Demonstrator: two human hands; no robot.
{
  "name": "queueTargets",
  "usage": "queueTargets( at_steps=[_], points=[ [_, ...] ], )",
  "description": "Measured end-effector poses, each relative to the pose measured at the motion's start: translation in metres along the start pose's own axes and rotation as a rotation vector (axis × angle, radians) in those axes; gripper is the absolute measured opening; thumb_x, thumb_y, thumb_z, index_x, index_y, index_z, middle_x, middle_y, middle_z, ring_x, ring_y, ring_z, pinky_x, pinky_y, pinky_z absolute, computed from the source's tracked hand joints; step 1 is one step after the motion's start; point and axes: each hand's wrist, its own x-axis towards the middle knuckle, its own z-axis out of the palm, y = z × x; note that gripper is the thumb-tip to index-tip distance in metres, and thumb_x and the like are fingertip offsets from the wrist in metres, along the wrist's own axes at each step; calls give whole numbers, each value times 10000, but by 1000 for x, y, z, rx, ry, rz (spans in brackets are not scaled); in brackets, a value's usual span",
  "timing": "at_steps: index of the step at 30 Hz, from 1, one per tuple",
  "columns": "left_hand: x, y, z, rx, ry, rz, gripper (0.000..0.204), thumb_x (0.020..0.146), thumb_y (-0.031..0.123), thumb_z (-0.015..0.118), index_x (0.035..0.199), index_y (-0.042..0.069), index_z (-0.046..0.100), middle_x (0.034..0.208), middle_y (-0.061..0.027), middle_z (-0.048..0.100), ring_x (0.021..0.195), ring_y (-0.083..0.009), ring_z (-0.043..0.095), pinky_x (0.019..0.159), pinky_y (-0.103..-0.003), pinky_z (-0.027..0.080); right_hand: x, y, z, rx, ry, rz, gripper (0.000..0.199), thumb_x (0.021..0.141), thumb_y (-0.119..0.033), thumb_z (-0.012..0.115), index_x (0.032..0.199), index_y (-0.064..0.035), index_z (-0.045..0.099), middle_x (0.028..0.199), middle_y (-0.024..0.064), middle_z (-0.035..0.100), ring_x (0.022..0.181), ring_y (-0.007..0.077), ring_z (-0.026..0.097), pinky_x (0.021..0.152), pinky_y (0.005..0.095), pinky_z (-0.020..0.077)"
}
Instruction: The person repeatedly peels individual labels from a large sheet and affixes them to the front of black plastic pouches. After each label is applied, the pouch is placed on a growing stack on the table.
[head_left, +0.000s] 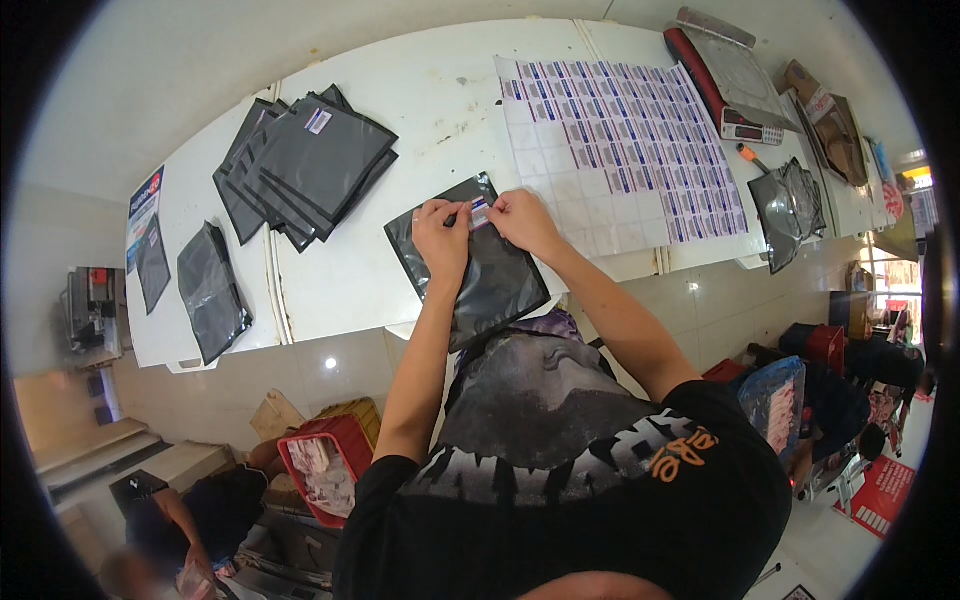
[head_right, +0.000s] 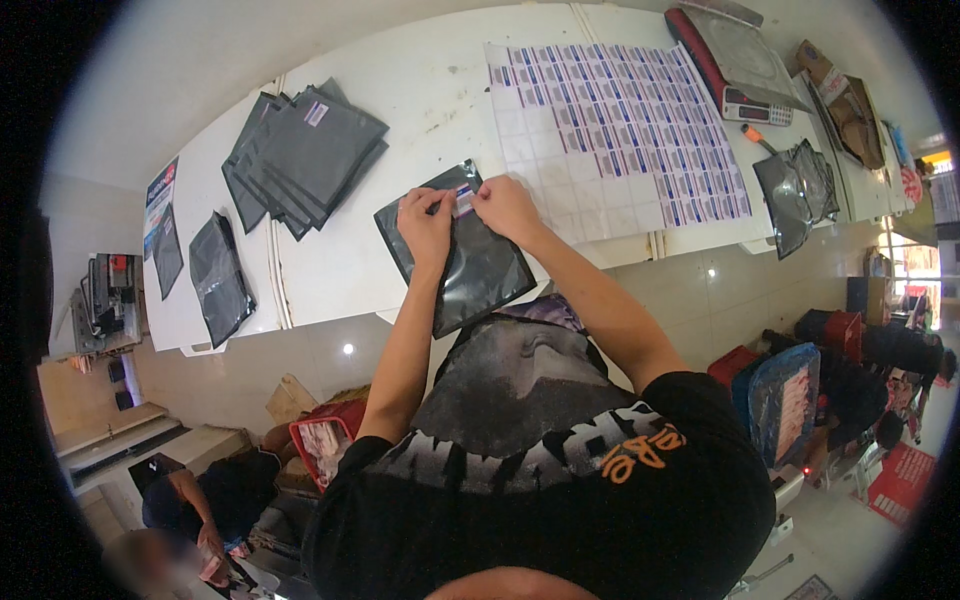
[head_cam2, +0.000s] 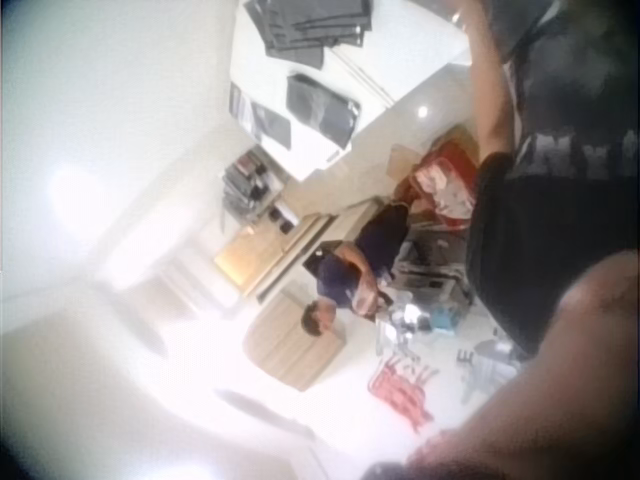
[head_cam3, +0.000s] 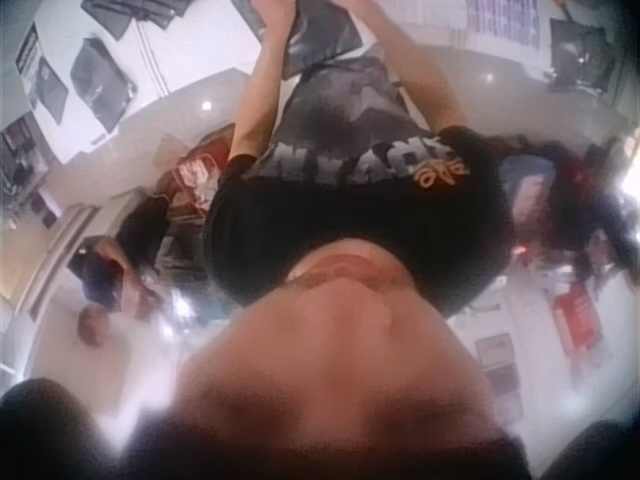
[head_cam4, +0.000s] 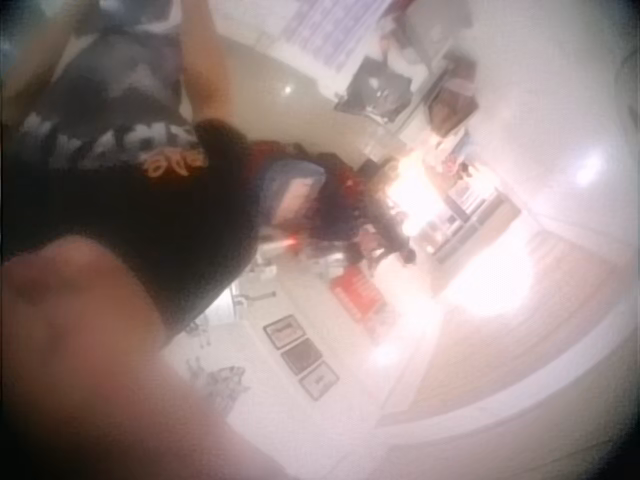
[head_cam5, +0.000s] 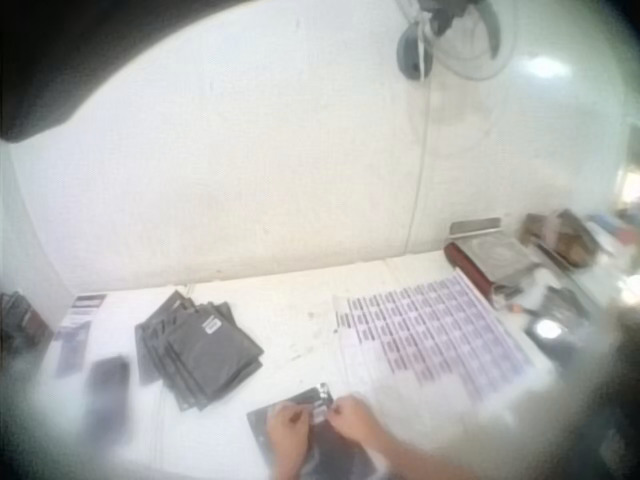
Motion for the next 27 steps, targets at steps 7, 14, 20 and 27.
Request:
queueTargets(
  at_steps=[7, 14, 20, 27],
  points=[
    [-1, 2, 1, 20, 16, 63, 123, 835, 131, 858, 884, 23, 826, 899, -98, 716, 896, -335, 646, 810, -452, 507, 0, -4, 9, -164, 98, -66, 279, 901, -288, 754, 850, -14, 769, 840, 233, 756, 841, 434, 749, 788, 520, 587],
    [1, 5, 2, 112, 75, 105, 163, 847, 133, 856, 963, 24, 823, 1112, -144, 703, 981, -320, 652, 880, -431, 531, -3, -16, -3, -378, 24, -61, 235, 908, -257, 786, 930, -24, 768, 880, 248, 756, 878, 452, 744, 802, 560, 572],
    [-5, -9, -8, 98, -94, 205, 216, 846, 52, 833, 1061, 77, 831, 1187, -137, 682, 1055, -335, 641, 896, -428, 534, -4, -17, -1, -247, 101, -302, 235, 849, -146, 845, 1070, -94, 785, 1035, 162, 736, 1022, 408, 701, 869, 513, 544],
    [-19, -3, -24, 319, -155, 247, 256, 914, 306, 801, 1151, 232, 867, 1394, -97, 656, 1323, -369, 524, 1104, -557, 342, 6, 5, -8, -331, 83, -482, 362, 846, -189, 873, 1199, -264, 847, 1253, 42, 585, 1248, 293, 486, 1040, 479, 381]
  ],
)
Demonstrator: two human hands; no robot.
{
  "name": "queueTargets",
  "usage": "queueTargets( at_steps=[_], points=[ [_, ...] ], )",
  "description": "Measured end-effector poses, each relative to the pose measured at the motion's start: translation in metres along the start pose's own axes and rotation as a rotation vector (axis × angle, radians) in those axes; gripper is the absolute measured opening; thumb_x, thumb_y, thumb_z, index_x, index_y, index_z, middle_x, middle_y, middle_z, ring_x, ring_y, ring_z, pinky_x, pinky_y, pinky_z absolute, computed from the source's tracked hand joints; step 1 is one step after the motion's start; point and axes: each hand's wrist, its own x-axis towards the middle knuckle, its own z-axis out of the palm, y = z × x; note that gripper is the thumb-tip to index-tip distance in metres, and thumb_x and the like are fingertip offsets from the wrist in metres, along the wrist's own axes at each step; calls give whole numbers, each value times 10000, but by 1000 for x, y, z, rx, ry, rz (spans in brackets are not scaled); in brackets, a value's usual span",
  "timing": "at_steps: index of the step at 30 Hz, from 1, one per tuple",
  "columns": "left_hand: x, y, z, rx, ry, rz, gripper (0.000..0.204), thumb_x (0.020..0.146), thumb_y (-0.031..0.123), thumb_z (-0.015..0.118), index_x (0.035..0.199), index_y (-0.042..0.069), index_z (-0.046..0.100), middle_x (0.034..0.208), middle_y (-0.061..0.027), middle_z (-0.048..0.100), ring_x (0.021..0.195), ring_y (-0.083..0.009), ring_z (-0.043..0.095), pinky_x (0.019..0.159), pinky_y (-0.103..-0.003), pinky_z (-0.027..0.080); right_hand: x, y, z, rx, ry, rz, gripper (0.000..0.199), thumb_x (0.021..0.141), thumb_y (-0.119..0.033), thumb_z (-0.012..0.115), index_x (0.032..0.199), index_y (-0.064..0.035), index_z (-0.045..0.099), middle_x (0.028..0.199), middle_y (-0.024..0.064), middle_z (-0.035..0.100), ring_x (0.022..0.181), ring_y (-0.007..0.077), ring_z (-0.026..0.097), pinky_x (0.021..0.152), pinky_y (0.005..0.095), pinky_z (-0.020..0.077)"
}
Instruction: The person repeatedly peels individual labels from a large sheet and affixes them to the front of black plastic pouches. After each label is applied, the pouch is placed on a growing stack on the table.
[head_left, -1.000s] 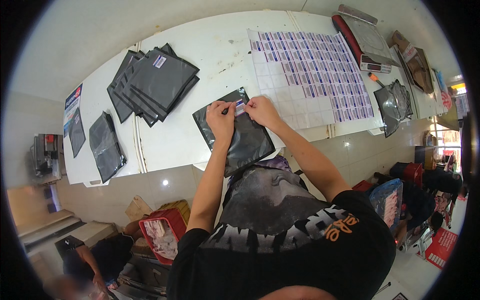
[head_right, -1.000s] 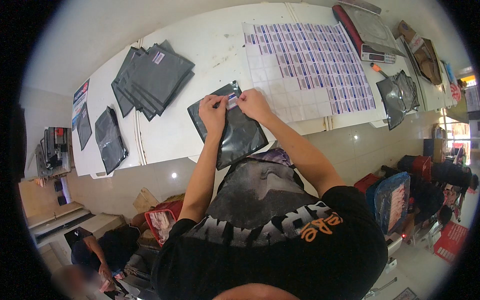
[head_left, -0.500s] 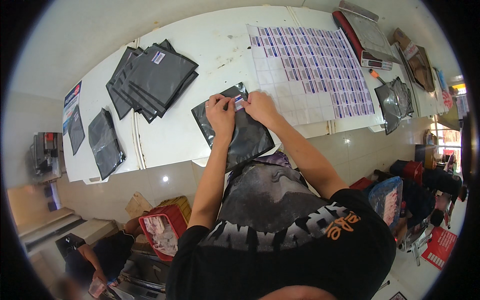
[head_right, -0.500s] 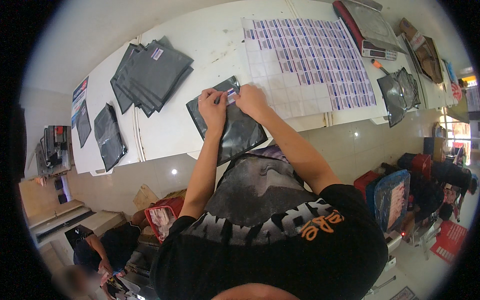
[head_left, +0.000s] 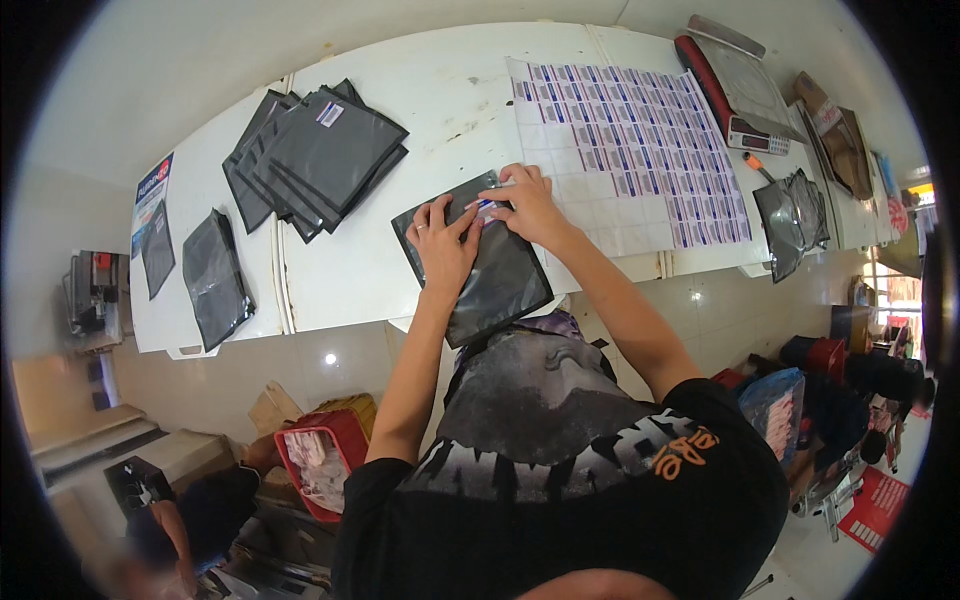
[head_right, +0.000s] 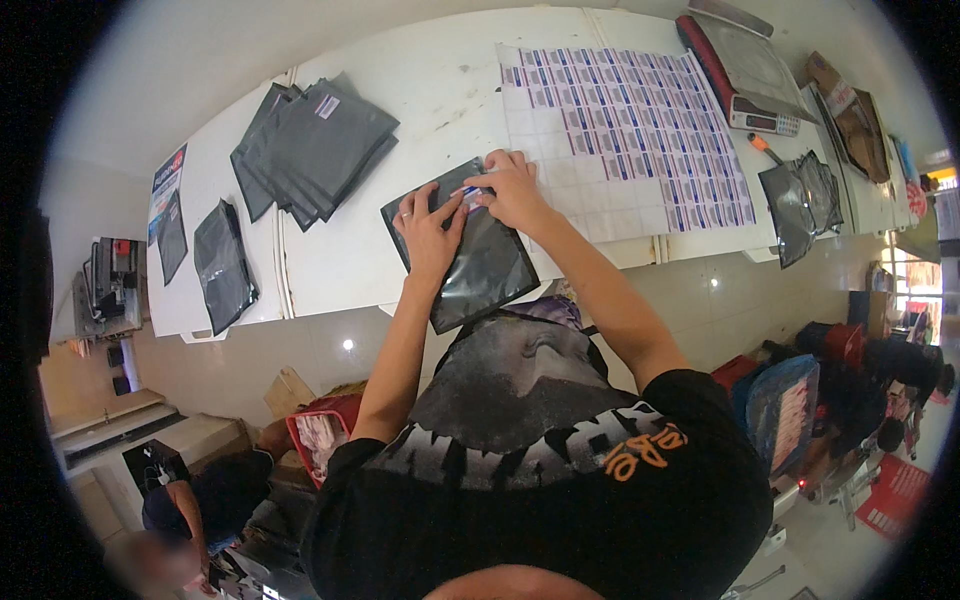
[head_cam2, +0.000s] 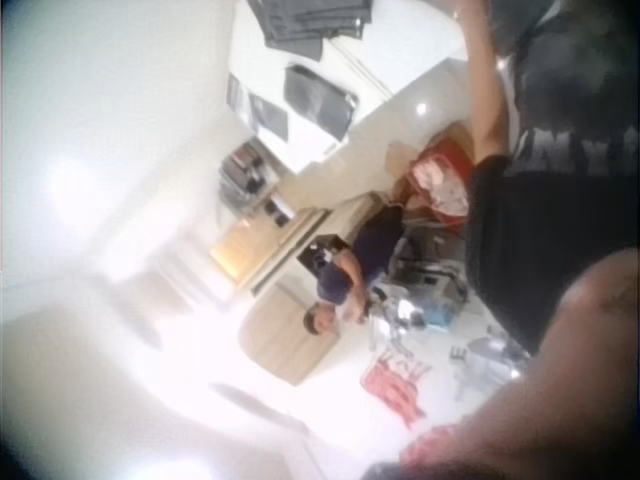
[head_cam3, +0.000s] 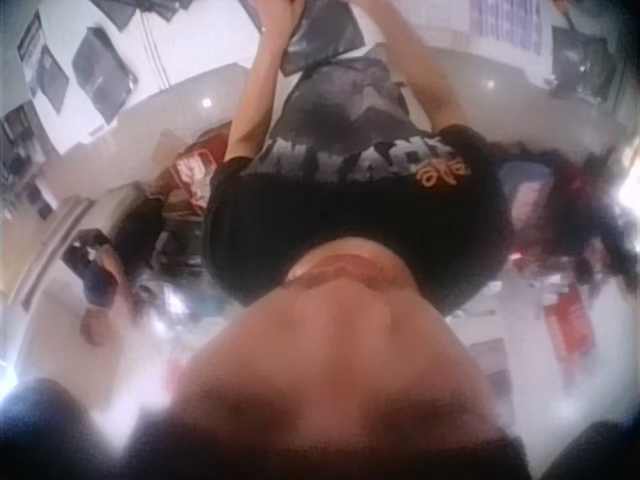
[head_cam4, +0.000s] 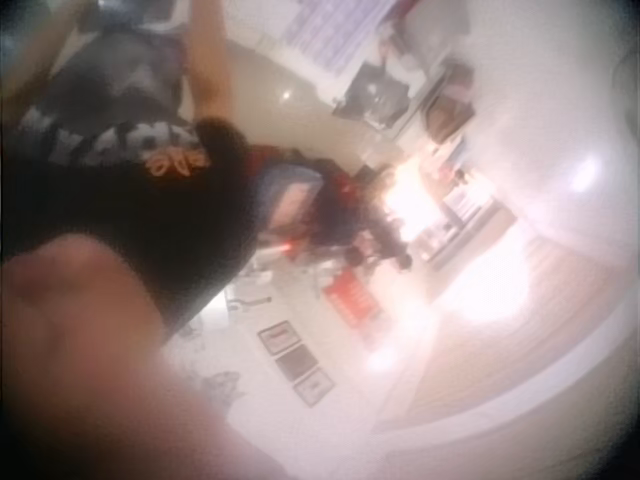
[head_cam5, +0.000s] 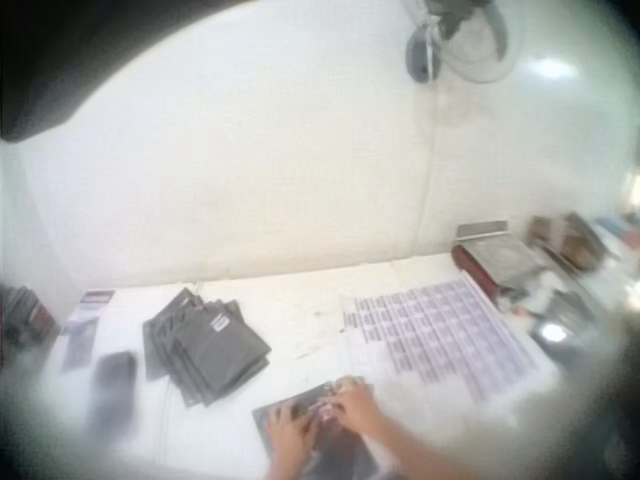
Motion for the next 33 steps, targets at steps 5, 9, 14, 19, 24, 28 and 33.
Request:
queueTargets(
  at_steps=[5, 9, 14, 19, 24, 28, 33],
  points=[
    [1, 0, -2, 6, -27, -144, 298, 887, 322, 809, 1176, 279, 866, 1476, -76, 627, 1401, -383, 474, 1157, -570, 289, 5, 8, -4, 59, -75, 28, 351, 834, -206, 879, 1169, -311, 859, 1287, 47, 570, 1257, 319, 465, 1052, 502, 359],
    [4, 0, -1, -21, -18, -184, 301, 869, 305, 810, 1162, 277, 870, 1474, -65, 634, 1410, -384, 469, 1169, -574, 280, 9, 13, -2, 98, -108, 45, 344, 847, -211, 873, 1173, -320, 859, 1338, 55, 558, 1285, 323, 457, 1074, 500, 354],
    [1, -1, 4, -17, 46, -112, 282, 860, 325, 836, 1126, 239, 877, 1441, -68, 643, 1400, -361, 478, 1149, -568, 285, 3, 11, 4, 53, -68, -41, 376, 875, -164, 855, 1211, -333, 851, 1547, 86, 508, 1426, 335, 406, 1148, 479, 342],
    [0, -1, 3, -3, 57, -111, 286, 857, 338, 850, 1115, 218, 878, 1437, -73, 643, 1397, -353, 480, 1141, -565, 286, 1, 6, 0, 56, -87, -24, 350, 896, -182, 831, 1197, -359, 855, 1596, 103, 485, 1460, 364, 374, 1162, 531, 322],
    [1, 0, 2, -16, 43, -145, 287, 847, 299, 844, 1122, 223, 877, 1449, -75, 641, 1405, -357, 477, 1145, -569, 282, 5, 14, 1, 97, -69, -17, 351, 883, -178, 834, 1188, -350, 859, 1569, 92, 520, 1453, 367, 389, 1166, 543, 325],
    [1, -2, 4, -36, 39, -151, 281, 851, 274, 827, 1123, 225, 877, 1452, -76, 642, 1414, -360, 474, 1152, -575, 277, 6, 23, 4, 130, -52, -21, 365, 865, -168, 844, 1200, -314, 855, 1562, 81, 531, 1453, 361, 393, 1187, 545, 319],
    [-1, -4, 5, 3, 28, -141, 294, 881, 301, 816, 1165, 249, 869, 1464, -78, 639, 1422, -355, 476, 1175, -586, 269, 9, 19, -1, 137, -75, 30, 416, 852, -163, 851, 1249, -287, 831, 1551, 62, 546, 1446, 350, 409, 1210, 535, 324]
  ],
)
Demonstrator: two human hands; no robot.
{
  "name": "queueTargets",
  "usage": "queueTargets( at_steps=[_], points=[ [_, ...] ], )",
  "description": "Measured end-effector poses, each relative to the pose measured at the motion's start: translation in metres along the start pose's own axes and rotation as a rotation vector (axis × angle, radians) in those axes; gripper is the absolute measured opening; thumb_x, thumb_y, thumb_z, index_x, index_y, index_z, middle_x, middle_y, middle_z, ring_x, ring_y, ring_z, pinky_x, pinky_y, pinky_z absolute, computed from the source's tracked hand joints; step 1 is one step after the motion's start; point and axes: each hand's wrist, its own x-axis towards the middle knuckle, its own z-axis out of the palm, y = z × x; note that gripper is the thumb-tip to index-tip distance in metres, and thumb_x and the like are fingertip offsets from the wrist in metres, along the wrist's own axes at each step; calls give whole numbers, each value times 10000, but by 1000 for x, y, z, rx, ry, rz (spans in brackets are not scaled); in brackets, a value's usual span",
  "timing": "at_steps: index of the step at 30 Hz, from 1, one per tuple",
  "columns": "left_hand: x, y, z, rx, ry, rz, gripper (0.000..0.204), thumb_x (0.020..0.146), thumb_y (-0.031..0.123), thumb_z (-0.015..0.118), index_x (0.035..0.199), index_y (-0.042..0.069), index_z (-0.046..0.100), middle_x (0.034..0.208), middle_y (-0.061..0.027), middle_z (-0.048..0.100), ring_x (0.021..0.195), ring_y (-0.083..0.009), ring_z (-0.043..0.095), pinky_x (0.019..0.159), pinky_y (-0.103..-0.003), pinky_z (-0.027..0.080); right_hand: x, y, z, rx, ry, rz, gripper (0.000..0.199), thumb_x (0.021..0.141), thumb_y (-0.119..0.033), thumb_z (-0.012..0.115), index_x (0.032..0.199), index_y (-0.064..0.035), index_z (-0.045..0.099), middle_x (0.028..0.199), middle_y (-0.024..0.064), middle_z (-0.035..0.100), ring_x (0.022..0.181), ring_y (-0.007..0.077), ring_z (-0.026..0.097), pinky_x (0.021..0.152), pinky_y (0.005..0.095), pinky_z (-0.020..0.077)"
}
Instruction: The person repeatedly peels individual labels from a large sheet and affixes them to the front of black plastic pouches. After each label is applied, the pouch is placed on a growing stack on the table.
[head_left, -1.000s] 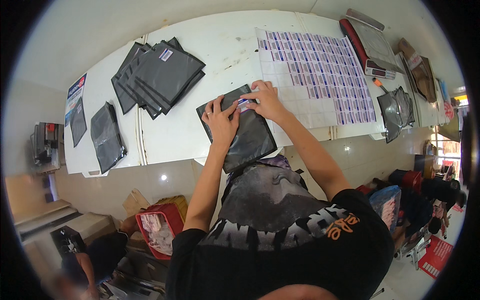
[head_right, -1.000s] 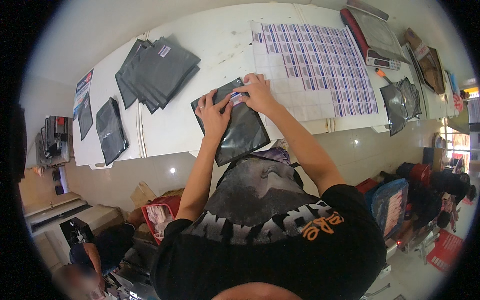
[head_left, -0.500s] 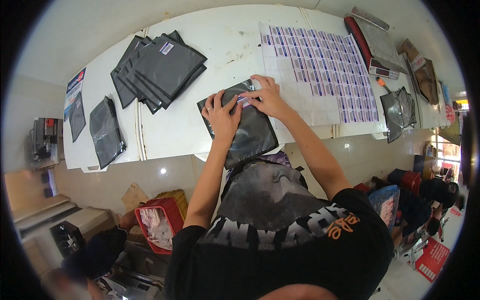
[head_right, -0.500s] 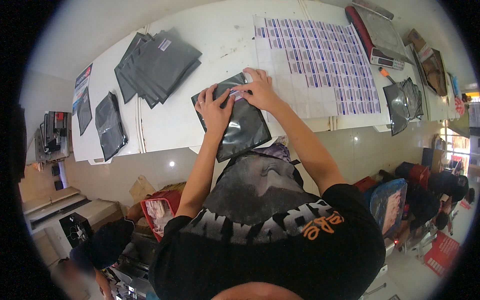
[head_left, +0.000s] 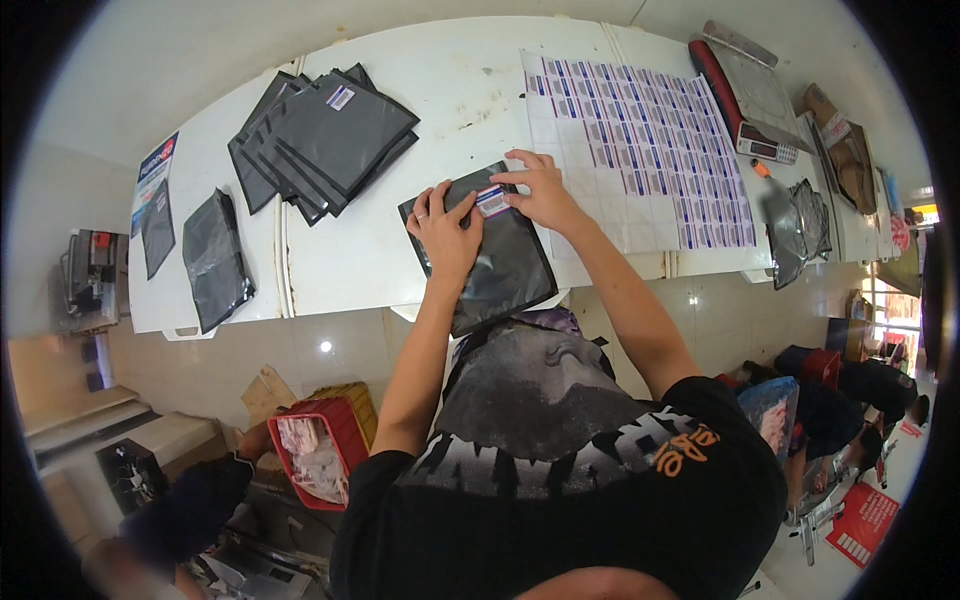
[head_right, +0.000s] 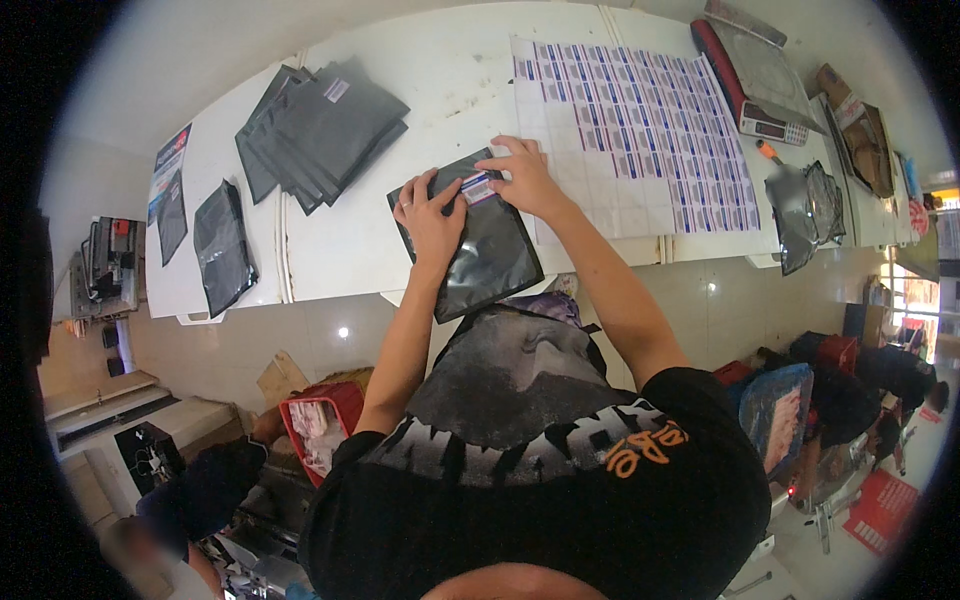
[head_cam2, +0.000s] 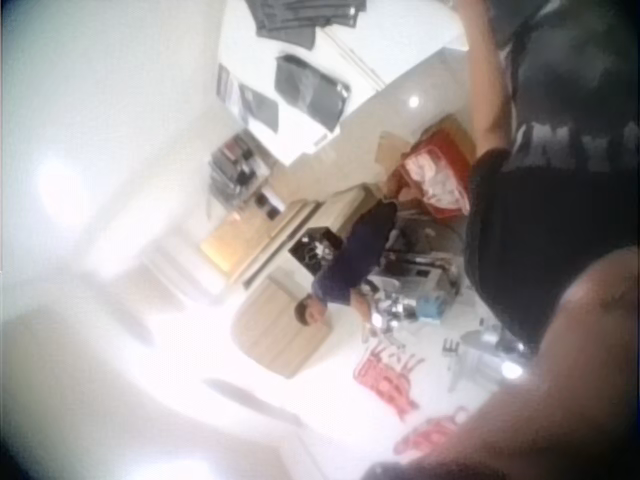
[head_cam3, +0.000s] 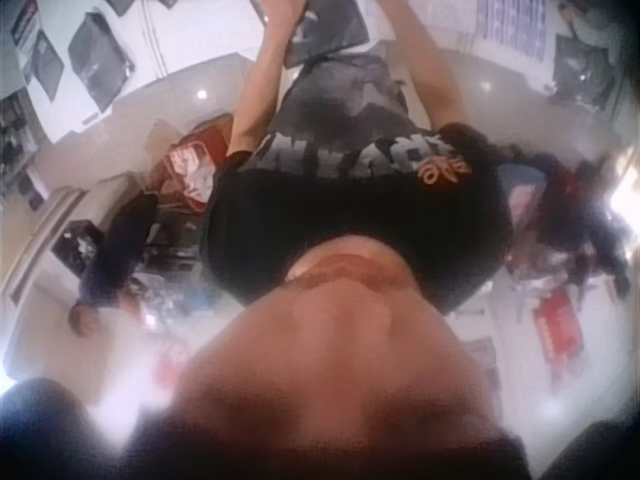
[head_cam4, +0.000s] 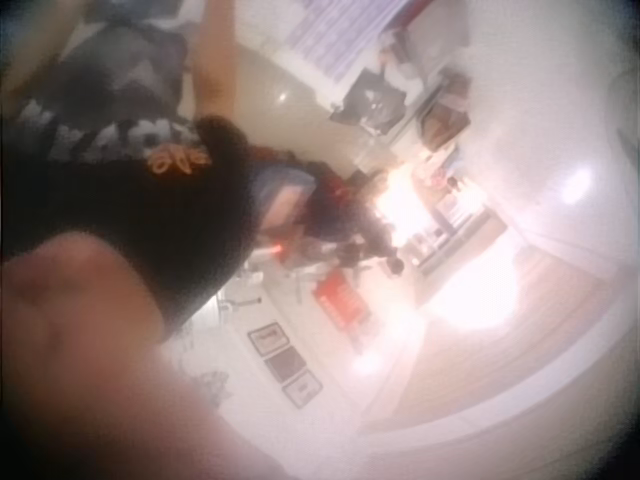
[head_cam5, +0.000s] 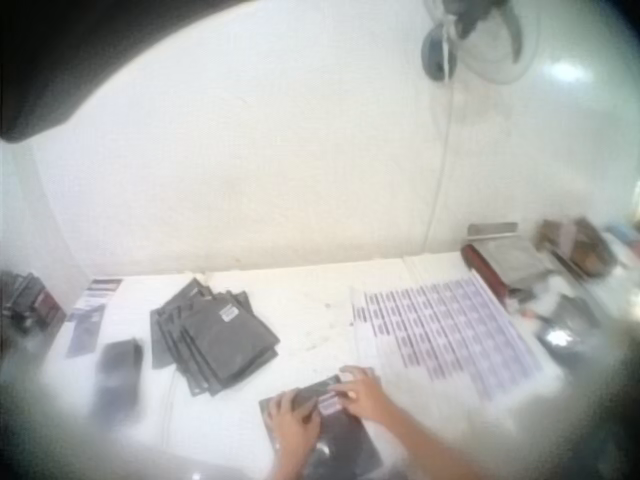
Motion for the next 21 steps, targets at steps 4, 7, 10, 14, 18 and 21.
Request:
queueTargets(
  at_steps=[4, 7, 10, 14, 18, 21],
  points=[
    [-5, -2, 1, 16, 30, 40, 285, 901, 300, 802, 1173, 247, 864, 1466, -80, 638, 1424, -358, 479, 1172, -594, 276, 2, 2, 0, -6, -11, 20, 478, 841, -128, 838, 1298, -265, 804, 1562, 48, 553, 1440, 345, 430, 1224, 504, 354],
    [-5, 0, -2, 27, 41, 45, 281, 915, 317, 798, 1178, 242, 860, 1470, -85, 636, 1421, -361, 485, 1170, -595, 283, 4, 5, 3, 17, 6, 8, 534, 824, -124, 828, 1339, -255, 777, 1551, 55, 568, 1423, 358, 449, 1231, 495, 361],
    [-2, 6, -4, 40, 33, 50, 299, 921, 340, 799, 1199, 242, 852, 1472, -93, 635, 1420, -369, 486, 1172, -588, 293, 5, 11, 2, 26, 40, -11, 587, 807, -159, 835, 1381, -240, 745, 1537, 66, 584, 1425, 370, 460, 1237, 491, 361],
    [7, 15, -2, 40, 10, 164, 377, 908, 368, 806, 1261, 236, 825, 1483, -129, 621, 1425, -404, 485, 1186, -583, 325, 0, 38, 4, 48, 157, -215, 654, 760, -255, 883, 1389, -202, 715, 1514, 100, 604, 1459, 343, 484, 1243, 519, 333],
    [-2, -4, -4, -3, -47, 223, 404, 934, 351, 774, 1299, 180, 803, 1500, -178, 596, 1401, -442, 497, 1176, -607, 339, 8, 31, 15, 1, 18, -142, 769, 673, -305, 918, 1396, -183, 685, 1482, 126, 603, 1432, 382, 485, 1235, 571, 311],
    [-4, -9, -11, 130, -97, 156, 434, 972, 376, 732, 1340, 153, 780, 1541, -188, 562, 1422, -452, 477, 1174, -625, 332, 16, 21, 29, 31, 42, -123, 787, 638, -206, 925, 1379, -167, 664, 1456, 126, 587, 1405, 381, 479, 1114, 625, 415]
  ],
)
